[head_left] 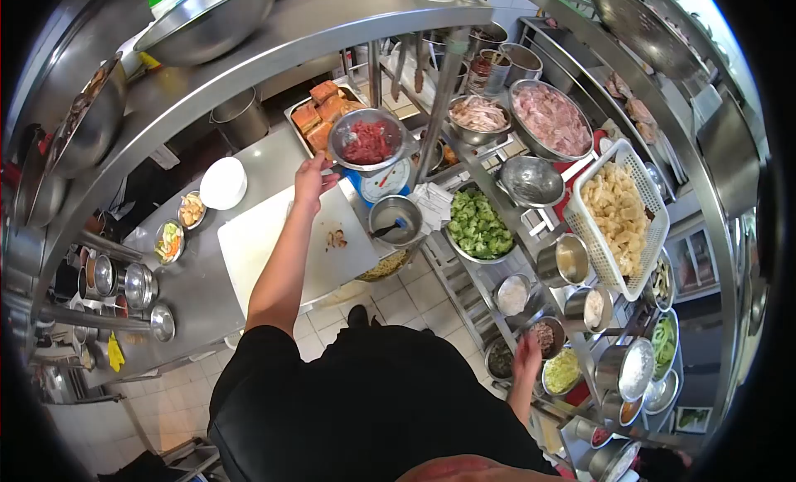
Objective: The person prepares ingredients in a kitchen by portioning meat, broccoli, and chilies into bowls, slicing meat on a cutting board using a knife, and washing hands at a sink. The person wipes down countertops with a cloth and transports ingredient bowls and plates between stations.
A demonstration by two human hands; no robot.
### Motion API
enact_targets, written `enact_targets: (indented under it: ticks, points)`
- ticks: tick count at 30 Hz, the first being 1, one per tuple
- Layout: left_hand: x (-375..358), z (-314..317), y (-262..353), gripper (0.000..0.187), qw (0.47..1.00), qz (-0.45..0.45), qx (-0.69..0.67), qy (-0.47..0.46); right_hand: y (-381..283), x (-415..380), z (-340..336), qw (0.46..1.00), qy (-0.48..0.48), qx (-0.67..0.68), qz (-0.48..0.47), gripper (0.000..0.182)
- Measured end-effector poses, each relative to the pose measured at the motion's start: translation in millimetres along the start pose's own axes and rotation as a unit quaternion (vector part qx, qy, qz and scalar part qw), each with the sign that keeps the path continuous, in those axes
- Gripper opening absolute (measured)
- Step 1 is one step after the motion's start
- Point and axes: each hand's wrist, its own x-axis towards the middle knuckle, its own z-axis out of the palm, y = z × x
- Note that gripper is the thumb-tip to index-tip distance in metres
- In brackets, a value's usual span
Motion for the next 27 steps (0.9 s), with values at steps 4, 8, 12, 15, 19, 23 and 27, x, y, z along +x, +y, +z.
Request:
enact_targets:
  ticks: [4, 8, 12, 15, 19, 23, 27]
  points:
    - [9, -6, 15, 0.035, 0.998, 0.025, 0.041, -0.051, 28, 8, 308, 0.962, -0.218, -0.164, -0.021, 0.019]
    - [7, -1, 35, 0.037, 0.991, 0.029, 0.102, -0.085, 44, -20, 516, 0.825, -0.368, -0.395, -0.171, 0.023]
    - [16, 0, 35, 0.04, 0.984, 0.003, 0.141, -0.112, 98, 16, 614, 0.778, -0.37, -0.481, -0.165, 0.03]
    - [8, 3, 33, 0.038, 0.983, -0.011, 0.135, -0.124, 117, 13, 640, 0.792, -0.367, -0.476, -0.113, 0.02]
    - [1, 12, 25, 0.031, 0.988, -0.04, 0.093, -0.114, 109, 4, 638, 0.834, -0.387, -0.375, -0.12, 0.01]
    - [-12, 31, 18, 0.033, 0.994, -0.06, 0.058, -0.067, 60, -47, 586, 0.876, -0.353, -0.258, -0.203, 0.009]
    - [-28, 50, 2, 0.047, 0.997, -0.065, 0.031, -0.015, 20, -79, 418, 0.859, -0.389, -0.248, -0.224, 0.011]
